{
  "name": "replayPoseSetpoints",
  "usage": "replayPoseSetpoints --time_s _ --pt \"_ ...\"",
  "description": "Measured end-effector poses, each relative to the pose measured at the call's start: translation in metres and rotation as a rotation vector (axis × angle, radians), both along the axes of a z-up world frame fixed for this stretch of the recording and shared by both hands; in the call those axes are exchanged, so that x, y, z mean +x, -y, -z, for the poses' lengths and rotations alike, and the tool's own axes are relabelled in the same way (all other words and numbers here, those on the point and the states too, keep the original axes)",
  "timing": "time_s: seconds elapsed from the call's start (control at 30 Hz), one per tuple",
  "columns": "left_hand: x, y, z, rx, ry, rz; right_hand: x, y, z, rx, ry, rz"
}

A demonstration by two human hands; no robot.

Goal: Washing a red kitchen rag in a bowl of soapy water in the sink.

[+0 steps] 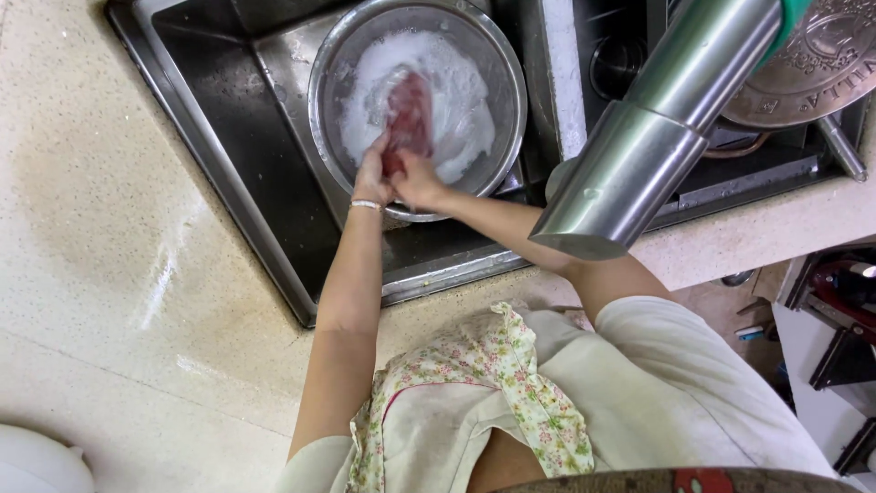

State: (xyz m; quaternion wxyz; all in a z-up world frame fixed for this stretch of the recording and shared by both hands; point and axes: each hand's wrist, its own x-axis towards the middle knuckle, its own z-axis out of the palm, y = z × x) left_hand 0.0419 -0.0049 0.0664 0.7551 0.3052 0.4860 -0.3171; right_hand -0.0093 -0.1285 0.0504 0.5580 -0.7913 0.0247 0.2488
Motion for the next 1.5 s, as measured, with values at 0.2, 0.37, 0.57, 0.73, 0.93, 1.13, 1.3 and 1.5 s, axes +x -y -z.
replayPoseSetpoints --time_s 0.2,0.37,0.57,0.73,0.93,1.13,1.3,1.5 --pt "-0.005 0.042 -0.048 -0.080 0.225 -0.209 0.060 0.002 -0.160 -0.154 0.163 0.007" --pt "0.005 0.043 -0.044 0.109 0.492 -0.082 0.063 -0.006 -0.167 -0.171 0.123 0.159" --pt "0.002 0.020 -0.058 0.701 0.557 0.445 0.098 0.041 -0.113 -0.360 0.518 -0.065" --pt "-0.002 0.004 -0.133 1.071 0.739 0.509 0.105 0.101 -0.069 -0.814 0.695 -0.347" --pt "-0.031 -0.041 -0.019 1.514 0.812 0.198 0.016 0.034 0.031 -0.648 0.378 -0.837" --pt "-0.032 -0.043 -0.028 1.485 0.658 0.408 0.148 -0.007 0.091 -0.860 0.836 -0.621" --pt "-0.023 -0.033 -0.055 1.372 0.662 0.329 0.109 0.143 0.128 -1.465 0.601 -0.938" --pt "-0.022 -0.028 -0.068 1.277 0.575 0.184 0.026 -0.011 0.048 -0.496 0.130 -1.031"
